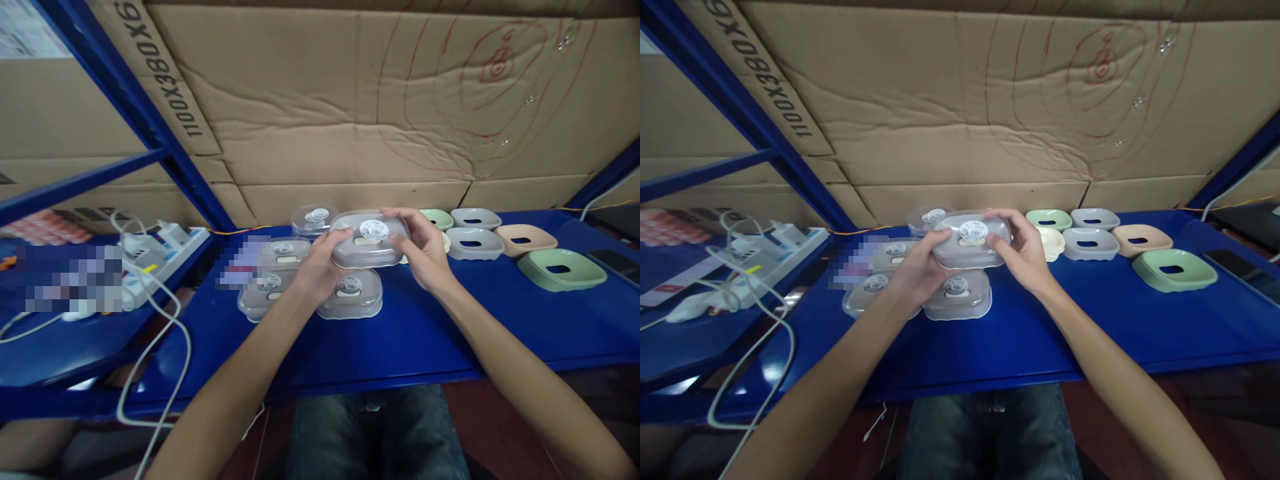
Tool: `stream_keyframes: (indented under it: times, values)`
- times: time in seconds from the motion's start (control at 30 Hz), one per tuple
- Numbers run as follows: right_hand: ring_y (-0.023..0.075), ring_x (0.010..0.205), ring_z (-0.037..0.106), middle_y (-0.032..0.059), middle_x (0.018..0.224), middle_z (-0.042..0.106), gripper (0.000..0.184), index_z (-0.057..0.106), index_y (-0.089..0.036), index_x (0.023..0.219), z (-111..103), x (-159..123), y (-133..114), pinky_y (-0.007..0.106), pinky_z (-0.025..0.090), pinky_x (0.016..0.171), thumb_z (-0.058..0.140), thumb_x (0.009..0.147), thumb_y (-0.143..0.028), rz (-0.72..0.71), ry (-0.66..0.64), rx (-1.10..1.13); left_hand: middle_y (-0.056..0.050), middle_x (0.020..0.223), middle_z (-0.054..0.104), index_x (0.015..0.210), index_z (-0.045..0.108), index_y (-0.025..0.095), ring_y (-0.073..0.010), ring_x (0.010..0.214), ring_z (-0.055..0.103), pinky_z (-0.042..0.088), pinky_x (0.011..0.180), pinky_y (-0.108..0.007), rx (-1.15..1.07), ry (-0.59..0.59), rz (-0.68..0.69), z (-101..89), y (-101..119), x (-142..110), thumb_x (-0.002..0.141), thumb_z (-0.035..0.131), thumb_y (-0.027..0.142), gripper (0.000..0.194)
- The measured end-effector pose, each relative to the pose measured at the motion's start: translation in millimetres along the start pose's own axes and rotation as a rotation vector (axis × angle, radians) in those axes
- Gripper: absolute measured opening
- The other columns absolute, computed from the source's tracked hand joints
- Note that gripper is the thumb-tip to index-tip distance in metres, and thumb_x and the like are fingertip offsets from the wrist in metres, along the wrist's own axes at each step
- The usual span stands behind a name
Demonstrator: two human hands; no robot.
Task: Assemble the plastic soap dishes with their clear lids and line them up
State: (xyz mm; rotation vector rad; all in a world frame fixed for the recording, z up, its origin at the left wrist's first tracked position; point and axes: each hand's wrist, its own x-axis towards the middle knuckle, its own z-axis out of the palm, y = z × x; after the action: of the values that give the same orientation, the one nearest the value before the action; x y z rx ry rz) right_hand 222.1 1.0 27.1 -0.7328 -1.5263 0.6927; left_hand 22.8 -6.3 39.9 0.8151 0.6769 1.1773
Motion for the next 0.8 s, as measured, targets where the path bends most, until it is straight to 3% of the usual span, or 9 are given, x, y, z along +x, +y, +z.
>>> stream_keyframes:
  times: [0.13,0.27,0.43,0.7,0.8]
  values:
    - [0.0294,0.138,0.064,0.0055,0.139,0.073,0.050,0.067,-0.031,0.124,4,2,0,0.049,0.052,0.120,0.085,0.086,-0.058,0.224,0.088,0.083,-0.015,0.131,0.077,0.120,0.070,0.018,-0.0398,0.133,0.069,0.061,0.106,-0.056,0.049,-0.011,0.063,-1.1,-2,1,0.081,0.088,0.032,0.045]
    - [0.0307,0.125,0.070,0.0078,0.133,0.075,0.057,0.069,-0.029,0.123,1,5,-7,0.043,0.062,0.096,0.090,0.078,-0.057,0.504,0.002,0.272,-0.013,0.133,0.075,0.124,0.069,0.021,-0.0392,0.130,0.070,0.064,0.102,-0.055,0.115,-0.063,0.124,-3.1,-1,0,0.083,0.089,0.033,0.047]
    - [0.0266,0.110,0.072,0.0065,0.124,0.077,0.062,0.072,-0.028,0.121,-7,6,-13,0.035,0.061,0.079,0.097,0.071,-0.054,0.543,-0.016,0.323,-0.014,0.139,0.072,0.125,0.068,0.022,-0.0389,0.126,0.071,0.067,0.095,-0.055,0.164,-0.092,0.122,-4.0,3,-1,0.084,0.090,0.035,0.048]
    - [0.0249,0.103,0.072,0.0049,0.115,0.077,0.064,0.074,-0.028,0.111,-10,8,-10,0.034,0.062,0.076,0.106,0.058,-0.045,0.622,-0.031,0.356,-0.015,0.129,0.076,0.117,0.071,0.019,-0.0363,0.117,0.074,0.070,0.087,-0.049,0.164,-0.036,0.118,-3.9,0,2,0.083,0.091,0.040,0.044]
    - [0.0239,0.100,0.071,0.0047,0.109,0.077,0.063,0.074,-0.027,0.111,-9,8,-9,0.034,0.060,0.076,0.105,0.061,-0.048,0.622,-0.026,0.345,-0.014,0.130,0.076,0.119,0.071,0.020,-0.0350,0.116,0.074,0.070,0.086,-0.047,0.191,-0.026,0.127,-1.7,1,1,0.082,0.092,0.040,0.047]
